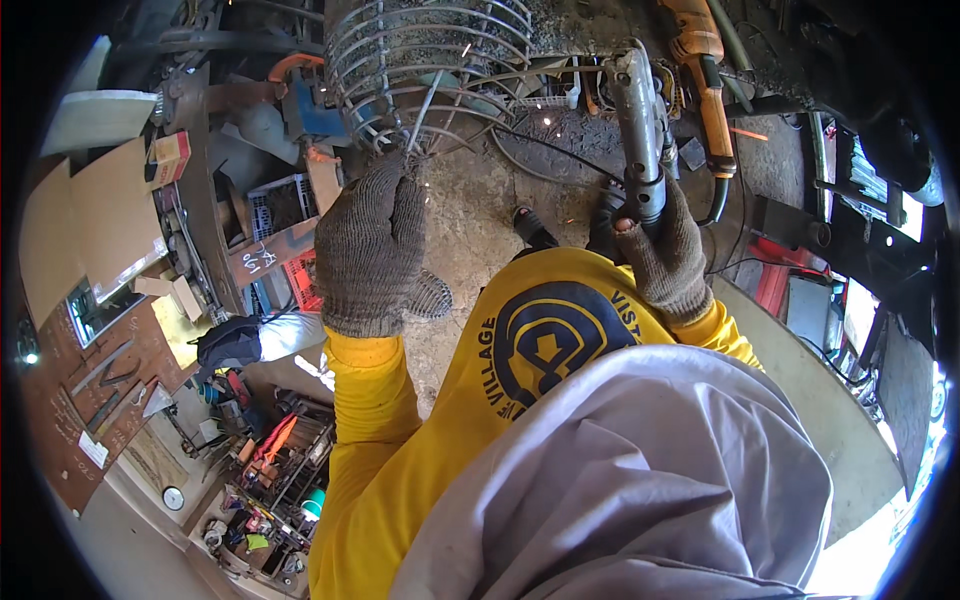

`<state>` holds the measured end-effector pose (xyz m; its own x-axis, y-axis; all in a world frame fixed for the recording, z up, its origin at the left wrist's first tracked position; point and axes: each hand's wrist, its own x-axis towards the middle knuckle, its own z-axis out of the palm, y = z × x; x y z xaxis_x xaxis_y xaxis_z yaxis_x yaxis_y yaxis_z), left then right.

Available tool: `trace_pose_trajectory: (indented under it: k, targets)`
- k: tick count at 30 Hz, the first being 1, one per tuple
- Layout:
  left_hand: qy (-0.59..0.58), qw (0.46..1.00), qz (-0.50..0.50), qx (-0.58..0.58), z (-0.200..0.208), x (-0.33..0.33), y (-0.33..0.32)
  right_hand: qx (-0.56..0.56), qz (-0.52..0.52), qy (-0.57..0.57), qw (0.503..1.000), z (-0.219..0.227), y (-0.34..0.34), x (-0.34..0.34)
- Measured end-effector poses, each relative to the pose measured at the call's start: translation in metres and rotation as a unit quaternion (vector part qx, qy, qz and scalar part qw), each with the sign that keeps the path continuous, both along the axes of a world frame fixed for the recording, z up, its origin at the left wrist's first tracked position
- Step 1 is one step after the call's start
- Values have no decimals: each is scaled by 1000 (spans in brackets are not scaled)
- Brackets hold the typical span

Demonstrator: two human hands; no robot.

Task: The person positions metal rods against a circular wire cage and welds them in place using a welding tool while wearing protective gloves.

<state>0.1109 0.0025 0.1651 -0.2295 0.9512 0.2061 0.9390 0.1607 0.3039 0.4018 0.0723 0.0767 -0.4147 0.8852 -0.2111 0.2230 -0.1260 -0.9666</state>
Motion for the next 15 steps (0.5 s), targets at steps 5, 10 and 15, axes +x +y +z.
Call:
trace_pose_trajectory:
  k: [5,10,15]
  targets:
    - [20,1000,-1,-3,1,1,2,-90,-8,81,993,-3,2,1]
    - [23,1000,-3,-10,0,0,2,-207,-17,127,970,4,9,2]
    - [5,1000,7,-22,0,-1,1,121,-17,-75,990,-22,2,10]
